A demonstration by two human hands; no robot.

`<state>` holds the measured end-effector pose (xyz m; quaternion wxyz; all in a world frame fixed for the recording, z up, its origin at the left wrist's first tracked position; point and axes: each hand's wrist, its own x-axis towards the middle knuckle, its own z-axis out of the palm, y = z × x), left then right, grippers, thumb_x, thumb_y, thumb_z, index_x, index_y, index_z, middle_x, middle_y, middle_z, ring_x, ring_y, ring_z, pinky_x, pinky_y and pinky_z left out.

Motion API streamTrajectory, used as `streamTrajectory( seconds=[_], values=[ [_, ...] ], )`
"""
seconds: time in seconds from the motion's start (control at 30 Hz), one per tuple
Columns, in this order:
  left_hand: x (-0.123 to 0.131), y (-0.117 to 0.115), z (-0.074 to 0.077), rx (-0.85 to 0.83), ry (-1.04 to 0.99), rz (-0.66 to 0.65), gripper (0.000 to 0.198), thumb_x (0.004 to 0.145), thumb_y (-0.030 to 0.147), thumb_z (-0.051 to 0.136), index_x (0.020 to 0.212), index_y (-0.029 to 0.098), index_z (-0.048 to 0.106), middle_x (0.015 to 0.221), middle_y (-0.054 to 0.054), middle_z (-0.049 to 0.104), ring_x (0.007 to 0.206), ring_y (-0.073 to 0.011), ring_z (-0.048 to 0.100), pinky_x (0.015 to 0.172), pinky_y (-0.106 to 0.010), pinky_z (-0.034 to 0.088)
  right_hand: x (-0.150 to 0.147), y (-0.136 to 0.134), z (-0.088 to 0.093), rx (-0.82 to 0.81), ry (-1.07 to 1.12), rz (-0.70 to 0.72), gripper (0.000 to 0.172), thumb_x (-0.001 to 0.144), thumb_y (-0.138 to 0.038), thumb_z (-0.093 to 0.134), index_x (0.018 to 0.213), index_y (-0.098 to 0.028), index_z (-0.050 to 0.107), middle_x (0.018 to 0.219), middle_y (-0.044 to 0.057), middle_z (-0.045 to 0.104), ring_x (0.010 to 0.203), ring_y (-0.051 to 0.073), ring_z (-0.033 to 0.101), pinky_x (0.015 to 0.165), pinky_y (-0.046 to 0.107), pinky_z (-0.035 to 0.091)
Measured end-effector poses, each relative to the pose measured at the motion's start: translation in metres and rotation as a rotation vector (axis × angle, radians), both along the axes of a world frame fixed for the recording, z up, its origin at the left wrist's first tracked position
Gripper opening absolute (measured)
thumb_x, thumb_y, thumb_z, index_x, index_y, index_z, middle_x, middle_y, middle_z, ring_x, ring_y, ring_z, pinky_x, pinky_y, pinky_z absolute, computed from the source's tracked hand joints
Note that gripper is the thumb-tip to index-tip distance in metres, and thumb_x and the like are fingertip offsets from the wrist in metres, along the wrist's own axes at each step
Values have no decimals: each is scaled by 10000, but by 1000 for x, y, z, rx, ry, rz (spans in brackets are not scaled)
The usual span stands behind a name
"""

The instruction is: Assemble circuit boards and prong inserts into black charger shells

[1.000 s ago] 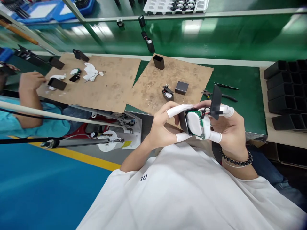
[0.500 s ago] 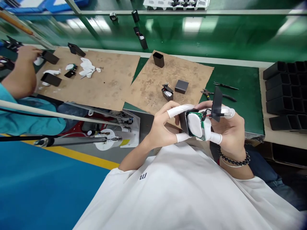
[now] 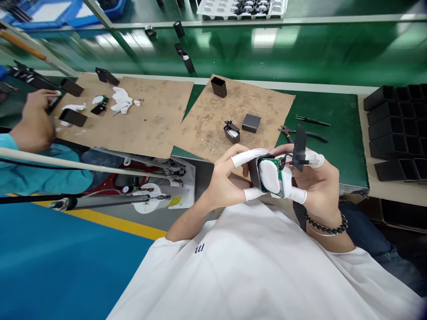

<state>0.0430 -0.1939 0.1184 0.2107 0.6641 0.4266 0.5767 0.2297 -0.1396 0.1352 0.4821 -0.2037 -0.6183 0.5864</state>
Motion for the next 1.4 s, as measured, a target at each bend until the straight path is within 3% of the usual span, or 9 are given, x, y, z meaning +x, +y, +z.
streamTrajectory(
  seconds=[0.2,0.37,0.73,0.93,1.1,1.3,1.4],
  values=[
    [4,-2,5,20,-8,4,600,722,290,892,1287,228,700,1003,-48,654,698,-104,576,580,-230,499,2,-2,-5,16,43,15,413,693,-329,940,1063,-280,764,1134,62,754,1068,282,720,954,455,618],
    [8,-6,12,24,-8,24,602,716,288,902,1282,235,705,985,-45,663,697,-106,584,582,-238,494,4,-4,-13,-6,15,-87,412,653,-450,944,976,-281,752,1116,75,737,1091,323,693,979,513,594],
    [11,-7,14,36,45,38,592,736,300,889,1293,262,693,975,-23,638,679,-97,557,593,-254,476,10,-3,-16,-7,6,-84,377,667,-409,934,971,-290,747,1100,71,732,1081,313,695,968,497,596],
    [11,-6,16,41,73,36,601,726,347,892,1290,270,700,941,-23,624,671,-123,548,547,-285,475,11,-4,-13,-40,-7,-61,488,595,-415,982,1002,-266,759,1126,92,731,1119,335,688,988,508,594],
    [10,-6,14,29,107,42,557,765,320,843,1299,253,698,956,-37,645,707,-123,562,552,-252,482,12,-4,-13,-17,-14,-82,489,593,-419,982,993,-251,756,1116,102,740,1109,336,695,997,511,590],
    [6,-5,4,59,58,9,589,739,284,867,1302,234,703,974,-55,651,707,-122,566,564,-251,500,14,-5,-11,33,-14,-59,346,693,-353,934,989,-272,776,1121,91,756,1066,309,714,941,485,612],
    [4,-2,-2,70,24,1,623,707,339,901,1294,248,714,984,-61,668,793,-176,657,648,-301,560,14,-5,-9,96,-1,-13,333,737,-296,903,1046,-273,782,1148,88,762,1069,292,719,940,470,616]
  ],
)
